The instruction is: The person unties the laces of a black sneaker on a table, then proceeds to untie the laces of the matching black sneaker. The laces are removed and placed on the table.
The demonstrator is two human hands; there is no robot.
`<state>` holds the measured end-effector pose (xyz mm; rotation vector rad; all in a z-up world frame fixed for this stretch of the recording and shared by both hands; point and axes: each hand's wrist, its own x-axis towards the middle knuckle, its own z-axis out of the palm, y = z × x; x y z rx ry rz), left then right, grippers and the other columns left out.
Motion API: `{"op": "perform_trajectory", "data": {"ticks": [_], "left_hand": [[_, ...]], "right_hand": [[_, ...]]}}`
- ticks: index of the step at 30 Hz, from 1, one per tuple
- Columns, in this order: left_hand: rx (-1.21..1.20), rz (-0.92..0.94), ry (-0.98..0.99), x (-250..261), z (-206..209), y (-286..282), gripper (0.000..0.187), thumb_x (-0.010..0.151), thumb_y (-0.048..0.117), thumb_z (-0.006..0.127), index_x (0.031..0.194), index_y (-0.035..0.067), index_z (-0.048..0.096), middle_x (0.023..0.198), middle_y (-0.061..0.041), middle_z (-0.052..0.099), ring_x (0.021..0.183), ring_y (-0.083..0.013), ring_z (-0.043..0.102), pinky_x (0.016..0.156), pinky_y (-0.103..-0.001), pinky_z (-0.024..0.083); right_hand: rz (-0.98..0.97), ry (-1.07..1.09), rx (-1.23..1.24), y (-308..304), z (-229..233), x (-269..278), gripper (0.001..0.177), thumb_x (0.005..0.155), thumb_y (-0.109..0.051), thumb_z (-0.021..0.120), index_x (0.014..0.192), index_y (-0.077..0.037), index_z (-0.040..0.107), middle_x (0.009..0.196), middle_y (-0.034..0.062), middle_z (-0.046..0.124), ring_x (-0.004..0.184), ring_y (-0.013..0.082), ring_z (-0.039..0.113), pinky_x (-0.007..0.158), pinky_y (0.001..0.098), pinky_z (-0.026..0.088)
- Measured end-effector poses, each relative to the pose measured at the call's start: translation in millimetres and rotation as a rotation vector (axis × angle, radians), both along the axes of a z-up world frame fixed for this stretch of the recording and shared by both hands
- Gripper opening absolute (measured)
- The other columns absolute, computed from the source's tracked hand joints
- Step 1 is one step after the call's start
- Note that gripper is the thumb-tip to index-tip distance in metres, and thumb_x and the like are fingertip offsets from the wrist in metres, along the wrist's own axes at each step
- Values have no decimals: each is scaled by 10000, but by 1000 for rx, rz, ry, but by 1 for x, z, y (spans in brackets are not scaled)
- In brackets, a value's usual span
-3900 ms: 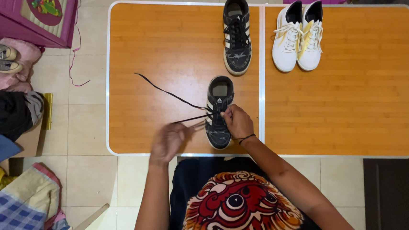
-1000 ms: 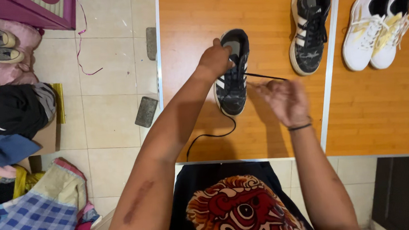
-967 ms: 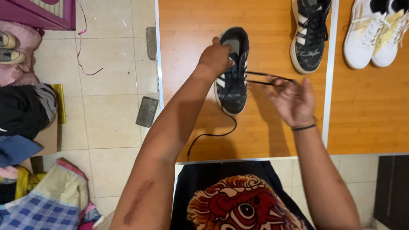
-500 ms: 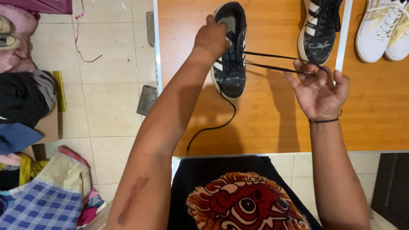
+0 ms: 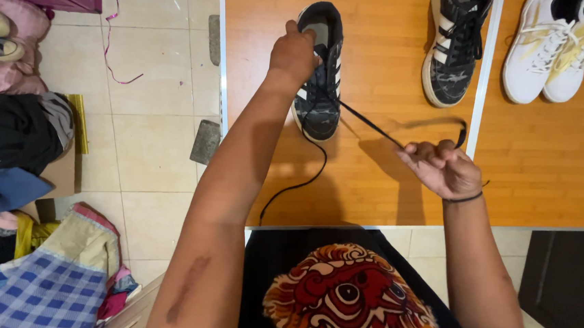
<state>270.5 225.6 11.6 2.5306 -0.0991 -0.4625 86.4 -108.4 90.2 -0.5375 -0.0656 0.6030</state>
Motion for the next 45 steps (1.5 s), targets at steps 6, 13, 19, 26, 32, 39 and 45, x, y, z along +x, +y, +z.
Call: {"op": "perform_trajectory", "data": {"ticks": [6, 13, 19, 26, 32, 39, 45], "left_hand": [[-147, 39, 18, -13, 15, 13, 512, 850, 273, 808, 1275, 89, 588, 1288, -234, 527, 1039, -439, 659, 916, -473, 536], [-497, 242, -311, -77, 19, 25, 325, 996, 179, 729, 1282, 89, 604, 1423, -144, 530, 988, -295, 700, 884, -412, 574], [-343, -27, -403, -109, 23, 21, 298, 828, 82, 801, 1116, 105, 728, 1356, -153, 536, 1032, -303, 660, 880, -424, 543], [-234, -49, -398, -95, 30, 10, 233, 783, 94, 813, 1002, 123, 736, 1327, -190, 532, 1127, -360, 607, 891, -456, 528], [-136, -45, -312, -91, 23, -6, 104, 815, 92, 729, 918, 89, 716, 1337, -213, 509, 1224, -392, 542, 936, -463, 500], [-119, -55, -457, -97, 1, -7, 139, 848, 96, 627, 934, -3, 676, 1366, -249, 492, 1215, -415, 498, 971, -468, 485], [-175, 150, -375, -119, 9, -29, 113, 923, 90, 625, 1005, 15, 647, 1200, -194, 591, 1084, -374, 608, 899, -459, 522]], "right_hand": [[-597, 299, -214, -31, -26, -11, 113, 1122, -89, 557, 1099, -128, 660, 1112, 11, 714, 1202, 215, 654, 1272, 460, 377], [104, 347, -1026, -38, -53, -16, 238, 1128, -161, 524, 1065, 31, 651, 932, 132, 627, 1022, 289, 691, 1059, 385, 577], [34, -321, -1688, 33, -26, 13, 340, 1033, -271, 630, 1253, -17, 680, 1214, 139, 734, 1138, 218, 714, 938, 356, 568], [-95, -954, -1665, 140, -33, 70, 687, 830, -103, 826, 1452, -54, 539, 1458, 258, 528, 1339, 451, 510, 1114, 453, 442], [-138, -810, -1608, 152, -37, 69, 686, 828, -131, 827, 1443, -104, 524, 1441, 180, 580, 1287, 387, 587, 1063, 424, 503], [-167, -1003, -1880, 159, -46, 65, 679, 829, -212, 843, 1443, -156, 557, 1345, 153, 644, 1194, 376, 612, 943, 472, 516], [-190, -1002, -1886, 160, -46, 63, 683, 820, -193, 823, 1449, -161, 559, 1305, 130, 667, 1200, 384, 590, 958, 494, 513]]}}
